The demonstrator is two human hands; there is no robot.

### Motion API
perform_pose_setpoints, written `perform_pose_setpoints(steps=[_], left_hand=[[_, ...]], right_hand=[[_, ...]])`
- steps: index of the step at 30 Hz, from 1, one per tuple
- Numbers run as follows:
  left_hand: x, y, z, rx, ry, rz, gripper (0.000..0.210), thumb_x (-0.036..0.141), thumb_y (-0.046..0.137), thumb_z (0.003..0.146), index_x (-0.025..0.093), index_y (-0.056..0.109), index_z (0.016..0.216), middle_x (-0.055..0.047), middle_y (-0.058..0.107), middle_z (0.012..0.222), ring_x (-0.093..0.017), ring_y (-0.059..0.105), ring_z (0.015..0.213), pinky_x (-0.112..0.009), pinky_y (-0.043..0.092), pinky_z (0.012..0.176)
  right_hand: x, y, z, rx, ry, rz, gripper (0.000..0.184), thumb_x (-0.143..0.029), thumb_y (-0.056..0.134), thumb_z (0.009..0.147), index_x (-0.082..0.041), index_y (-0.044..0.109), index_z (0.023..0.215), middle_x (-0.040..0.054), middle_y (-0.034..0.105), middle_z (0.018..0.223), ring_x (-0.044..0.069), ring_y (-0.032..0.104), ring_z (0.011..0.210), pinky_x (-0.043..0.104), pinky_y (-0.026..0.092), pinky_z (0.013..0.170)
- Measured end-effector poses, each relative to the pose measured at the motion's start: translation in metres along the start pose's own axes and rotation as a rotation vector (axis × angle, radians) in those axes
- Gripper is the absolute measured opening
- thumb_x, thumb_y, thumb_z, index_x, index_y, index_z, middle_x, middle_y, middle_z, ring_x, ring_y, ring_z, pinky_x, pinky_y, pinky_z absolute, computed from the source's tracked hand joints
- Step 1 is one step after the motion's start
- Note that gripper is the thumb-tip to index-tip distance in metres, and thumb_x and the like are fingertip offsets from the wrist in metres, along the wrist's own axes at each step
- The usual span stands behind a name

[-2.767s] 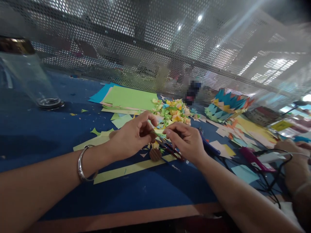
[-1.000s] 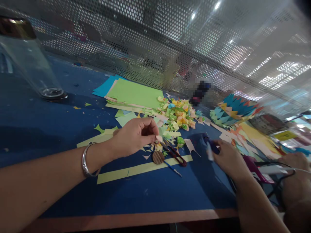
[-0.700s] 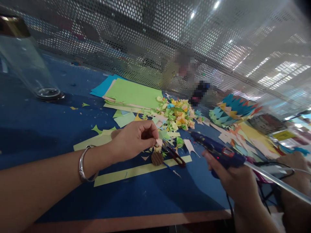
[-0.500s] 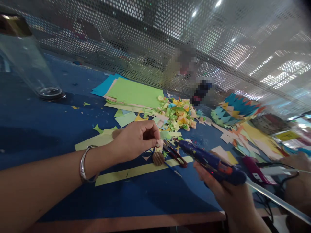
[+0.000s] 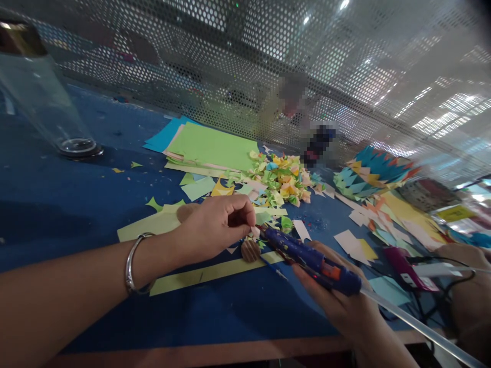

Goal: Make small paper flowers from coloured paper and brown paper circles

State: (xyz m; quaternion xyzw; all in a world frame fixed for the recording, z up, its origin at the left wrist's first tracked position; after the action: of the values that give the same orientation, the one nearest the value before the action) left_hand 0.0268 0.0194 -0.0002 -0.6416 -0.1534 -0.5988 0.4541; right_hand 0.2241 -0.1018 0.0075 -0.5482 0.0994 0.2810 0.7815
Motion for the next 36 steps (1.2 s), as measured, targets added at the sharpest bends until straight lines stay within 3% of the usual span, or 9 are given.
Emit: perform_pose_setpoints(steps=[12,28,36], left_hand=[[-0.0032,0.0002,0.0014,-0.006,0.028,0.012,0.007,0.025,0.061,0.083,0.019,0.059,0.081,0.002,0.062,0.071,-0.010,0.055,0.062,-0.022,0.041,0.057],[-0.0017,-0.0010,0.0004,-0.001,0.034,0.043,0.003,0.020,0.057,0.083,0.019,0.060,0.082,0.001,0.063,0.074,-0.010,0.057,0.065,-0.022,0.043,0.060],[-0.0004,-0.0014,0.0015,0.008,0.044,0.038,0.003,0.020,0.058,0.083,0.019,0.060,0.081,0.001,0.064,0.074,-0.011,0.059,0.066,-0.023,0.045,0.062]], right_hand=[[0.0030,0.0008,0.0013,0.002,0.055,0.026,0.014,-0.031,0.061,0.093,-0.022,0.057,0.084,-0.0016,0.059,0.072,0.014,0.057,0.059,0.026,0.046,0.054],[0.0050,-0.0003,0.0012,0.034,0.021,-0.030,0.020,-0.033,0.059,0.093,-0.023,0.054,0.076,-0.0017,0.054,0.066,0.014,0.055,0.054,0.027,0.046,0.049],[0.0061,-0.0013,-0.0005,0.014,0.015,-0.041,0.017,-0.030,0.061,0.092,-0.023,0.056,0.078,0.0005,0.061,0.073,0.015,0.060,0.062,0.026,0.048,0.053]])
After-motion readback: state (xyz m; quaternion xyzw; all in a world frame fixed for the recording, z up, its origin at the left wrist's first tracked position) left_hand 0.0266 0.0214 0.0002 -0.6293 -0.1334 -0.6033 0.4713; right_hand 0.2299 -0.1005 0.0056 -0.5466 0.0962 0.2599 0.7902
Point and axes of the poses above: each hand's wrist, its own z-axis towards the middle knuckle, its own y-axis out of the palm, x = y × z, the point moved 4 cm from there along z, towards the middle knuckle
